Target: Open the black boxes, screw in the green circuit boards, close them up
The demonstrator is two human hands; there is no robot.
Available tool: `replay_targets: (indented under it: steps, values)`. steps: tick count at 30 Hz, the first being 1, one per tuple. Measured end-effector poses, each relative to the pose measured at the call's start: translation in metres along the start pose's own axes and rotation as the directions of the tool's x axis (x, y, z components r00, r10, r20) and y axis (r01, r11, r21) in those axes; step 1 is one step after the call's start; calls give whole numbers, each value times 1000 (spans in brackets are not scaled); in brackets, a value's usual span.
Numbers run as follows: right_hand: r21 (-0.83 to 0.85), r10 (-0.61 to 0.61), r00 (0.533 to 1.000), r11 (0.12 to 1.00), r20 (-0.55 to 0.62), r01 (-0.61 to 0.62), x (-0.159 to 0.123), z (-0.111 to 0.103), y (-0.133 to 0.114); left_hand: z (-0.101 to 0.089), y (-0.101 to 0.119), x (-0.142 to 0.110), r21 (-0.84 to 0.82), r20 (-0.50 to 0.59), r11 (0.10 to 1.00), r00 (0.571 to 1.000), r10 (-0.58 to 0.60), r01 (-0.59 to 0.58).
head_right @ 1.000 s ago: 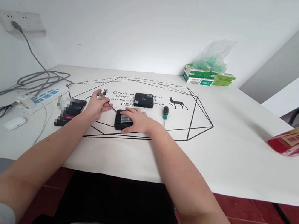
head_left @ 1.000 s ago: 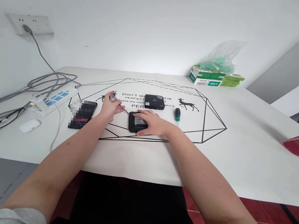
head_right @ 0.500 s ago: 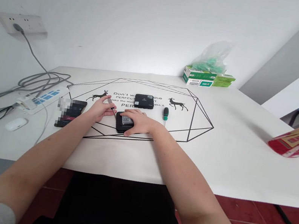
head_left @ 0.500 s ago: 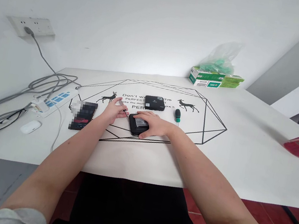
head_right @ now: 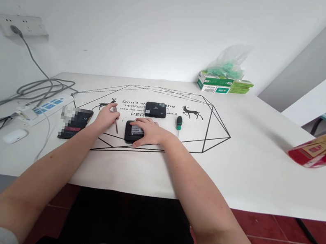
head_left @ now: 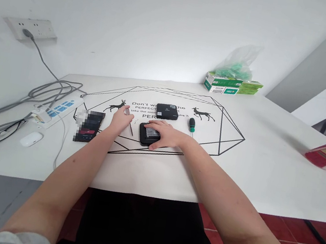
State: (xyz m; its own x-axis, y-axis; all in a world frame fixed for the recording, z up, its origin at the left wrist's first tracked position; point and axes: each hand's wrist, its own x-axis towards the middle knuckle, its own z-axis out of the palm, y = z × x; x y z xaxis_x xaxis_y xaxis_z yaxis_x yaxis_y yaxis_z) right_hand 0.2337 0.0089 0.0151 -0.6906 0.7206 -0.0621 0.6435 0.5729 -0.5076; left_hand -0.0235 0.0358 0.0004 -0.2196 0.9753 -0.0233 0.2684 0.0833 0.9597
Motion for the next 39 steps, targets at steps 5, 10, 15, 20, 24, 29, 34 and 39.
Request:
replay_targets:
  steps: [5,10,15,20,24,29,34,39]
  values:
    - [-63,65,993,996,-95,-71,4,8,-4,-3,-6,4,649,-46,744,967,251,-162]
    - [-128,-8,979,992,-205,-18,17,18,-14,3,-10,8,758,-34,641,974,224,-121]
    - [-84,-17,980,996,-196,0,23,17,-20,2,-9,5,730,10,654,960,280,-198]
    - [-44,-28,987,999,-160,21,15,6,-10,3,-1,-14,385,547,663,737,397,-642]
    - [46,-47,988,997,-149,55,8,1,-4,11,4,-29,340,652,684,686,323,-645]
    - [103,-65,987,991,-149,81,6,-2,-5,15,11,-34,339,639,698,699,321,-631]
    - [145,-79,981,984,-175,105,6,-4,-4,13,15,-38,388,625,705,732,272,-593]
    - [221,-71,975,968,-212,118,6,-3,3,12,21,-46,418,661,689,718,216,-592]
